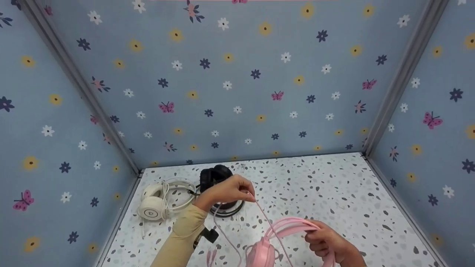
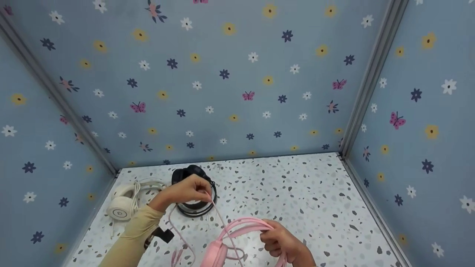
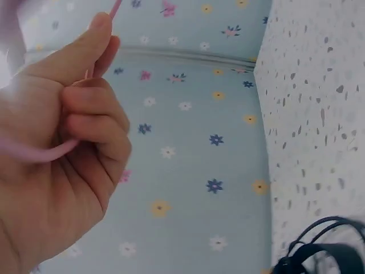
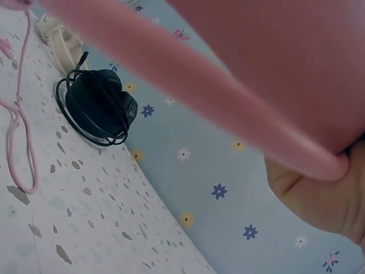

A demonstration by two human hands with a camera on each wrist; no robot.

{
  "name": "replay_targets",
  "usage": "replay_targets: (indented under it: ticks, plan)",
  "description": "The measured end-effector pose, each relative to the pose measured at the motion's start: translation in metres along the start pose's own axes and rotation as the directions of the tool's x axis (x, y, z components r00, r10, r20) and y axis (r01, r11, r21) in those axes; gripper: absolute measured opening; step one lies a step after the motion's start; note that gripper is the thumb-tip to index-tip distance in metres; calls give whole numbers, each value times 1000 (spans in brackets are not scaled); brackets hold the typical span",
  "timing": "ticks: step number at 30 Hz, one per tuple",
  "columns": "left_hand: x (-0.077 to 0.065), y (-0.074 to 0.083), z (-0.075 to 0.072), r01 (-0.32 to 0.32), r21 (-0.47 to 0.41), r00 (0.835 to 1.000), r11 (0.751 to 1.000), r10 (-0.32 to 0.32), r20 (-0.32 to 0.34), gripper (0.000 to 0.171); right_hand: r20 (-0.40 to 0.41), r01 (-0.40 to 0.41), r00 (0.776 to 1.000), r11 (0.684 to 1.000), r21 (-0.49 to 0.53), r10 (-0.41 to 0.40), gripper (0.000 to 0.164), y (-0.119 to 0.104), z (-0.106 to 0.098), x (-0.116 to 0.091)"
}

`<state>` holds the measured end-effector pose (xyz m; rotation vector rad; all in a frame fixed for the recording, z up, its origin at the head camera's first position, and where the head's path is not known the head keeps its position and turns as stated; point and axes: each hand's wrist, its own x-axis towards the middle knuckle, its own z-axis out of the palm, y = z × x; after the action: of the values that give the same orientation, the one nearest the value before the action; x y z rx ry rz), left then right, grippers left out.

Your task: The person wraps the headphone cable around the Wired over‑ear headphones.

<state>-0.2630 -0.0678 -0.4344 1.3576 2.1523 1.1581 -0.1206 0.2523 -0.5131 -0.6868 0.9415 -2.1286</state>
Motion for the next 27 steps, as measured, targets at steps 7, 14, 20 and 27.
replay_targets:
  ticks: [7, 14, 20, 27]
  plan:
    - [-27, -11, 7, 63, 28, 990, 998, -59, -126, 10, 59, 90, 994, 990, 104, -97, 39, 4, -19, -25]
    - [-39, -10, -22, 104, -144, 941, 984, -144, -307, 10, 181, -6, 983, 971, 237, -38, 32, 17, -30, -17]
    - [-4, -22, -4, 65, -233, 890, 970, -162, -426, 18, 308, -85, 951, 928, 363, -34, 23, 45, -26, 6]
    - [8, -68, 65, 98, -347, 865, 933, -252, -433, 20, 280, 14, 947, 890, 455, -158, 28, 41, -22, 9]
